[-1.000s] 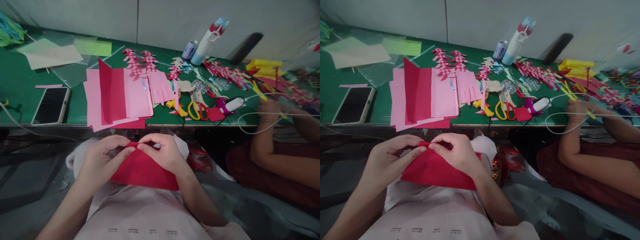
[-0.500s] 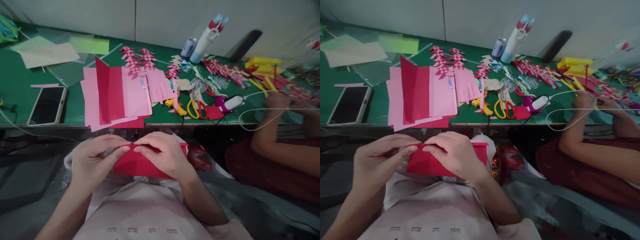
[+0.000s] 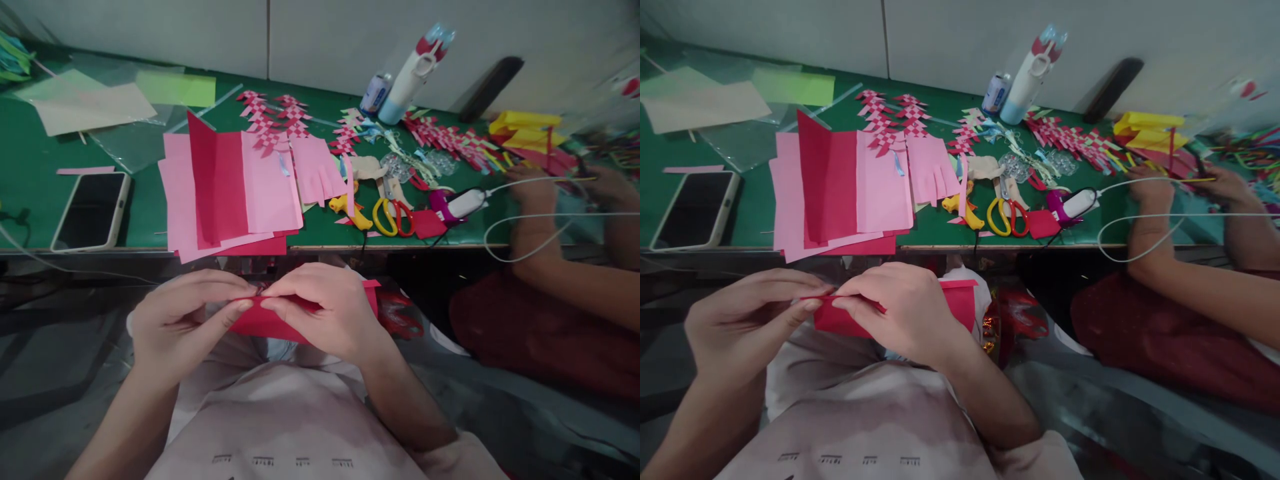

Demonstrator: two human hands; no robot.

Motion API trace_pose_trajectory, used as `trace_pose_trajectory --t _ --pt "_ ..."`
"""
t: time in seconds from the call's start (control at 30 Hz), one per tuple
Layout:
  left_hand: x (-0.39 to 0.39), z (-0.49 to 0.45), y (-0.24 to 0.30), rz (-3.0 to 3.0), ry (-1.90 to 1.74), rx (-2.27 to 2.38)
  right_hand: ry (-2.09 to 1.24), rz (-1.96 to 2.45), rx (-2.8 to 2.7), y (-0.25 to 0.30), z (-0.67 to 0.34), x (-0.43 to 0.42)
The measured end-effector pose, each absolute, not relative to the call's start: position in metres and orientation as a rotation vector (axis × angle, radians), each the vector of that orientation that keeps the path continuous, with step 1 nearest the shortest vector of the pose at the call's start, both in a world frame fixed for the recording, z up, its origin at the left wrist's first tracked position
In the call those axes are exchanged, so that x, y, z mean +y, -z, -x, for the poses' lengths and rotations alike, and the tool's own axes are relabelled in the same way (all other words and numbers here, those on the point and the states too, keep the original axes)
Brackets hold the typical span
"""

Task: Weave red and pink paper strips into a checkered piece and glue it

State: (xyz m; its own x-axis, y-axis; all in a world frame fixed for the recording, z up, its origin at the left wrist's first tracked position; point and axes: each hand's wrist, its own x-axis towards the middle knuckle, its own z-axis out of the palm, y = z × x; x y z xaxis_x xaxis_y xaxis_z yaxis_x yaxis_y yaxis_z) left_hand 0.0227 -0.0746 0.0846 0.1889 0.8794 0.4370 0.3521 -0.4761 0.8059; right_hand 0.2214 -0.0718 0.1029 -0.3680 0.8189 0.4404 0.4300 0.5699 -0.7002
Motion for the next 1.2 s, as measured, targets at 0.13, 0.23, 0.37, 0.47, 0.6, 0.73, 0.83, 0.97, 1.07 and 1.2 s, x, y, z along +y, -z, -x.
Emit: trace_pose_trajectory --t 0.13,0.23,0.37,0.47,0.6,0.73,0.83,0.97,1.07,1.2 --pt "-0.071 -0.023 -0.081 -1.927 -1.286 1.066 -0.623 0.994 -2.040 -0.102 -0.220 -0.071" --pt "-0.068 -0.023 -0.078 -1.889 -1.301 1.011 -0.638 0.997 -2.057 -0.100 -0.219 -0.071" --pt "-0.065 -0.022 -0.076 -1.883 -1.218 1.017 -0.599 1.038 -2.065 -0.096 -0.218 -0.069" --pt "-0.066 -0.022 -0.077 -1.919 -1.214 1.056 -0.569 1.047 -2.108 -0.093 -0.218 -0.068" --pt "-0.067 -0.024 -0.076 -1.915 -1.220 1.092 -0.567 1.091 -2.131 -0.091 -0.219 -0.068" --pt "-0.068 -0.027 -0.072 -1.887 -1.210 1.184 -0.623 1.140 -2.111 -0.089 -0.225 -0.068" --pt "-0.067 -0.027 -0.071 -1.868 -1.181 1.207 -0.646 1.150 -2.105 -0.088 -0.231 -0.068" --pt "-0.066 -0.025 -0.072 -1.867 -1.154 1.220 -0.630 1.157 -2.096 -0.087 -0.234 -0.068" --pt "-0.066 -0.024 -0.072 -1.853 -1.151 1.239 -0.640 1.156 -2.085 -0.086 -0.234 -0.068" --pt "-0.068 -0.022 -0.073 -1.836 -1.181 1.228 -0.648 1.147 -2.082 -0.084 -0.233 -0.069"
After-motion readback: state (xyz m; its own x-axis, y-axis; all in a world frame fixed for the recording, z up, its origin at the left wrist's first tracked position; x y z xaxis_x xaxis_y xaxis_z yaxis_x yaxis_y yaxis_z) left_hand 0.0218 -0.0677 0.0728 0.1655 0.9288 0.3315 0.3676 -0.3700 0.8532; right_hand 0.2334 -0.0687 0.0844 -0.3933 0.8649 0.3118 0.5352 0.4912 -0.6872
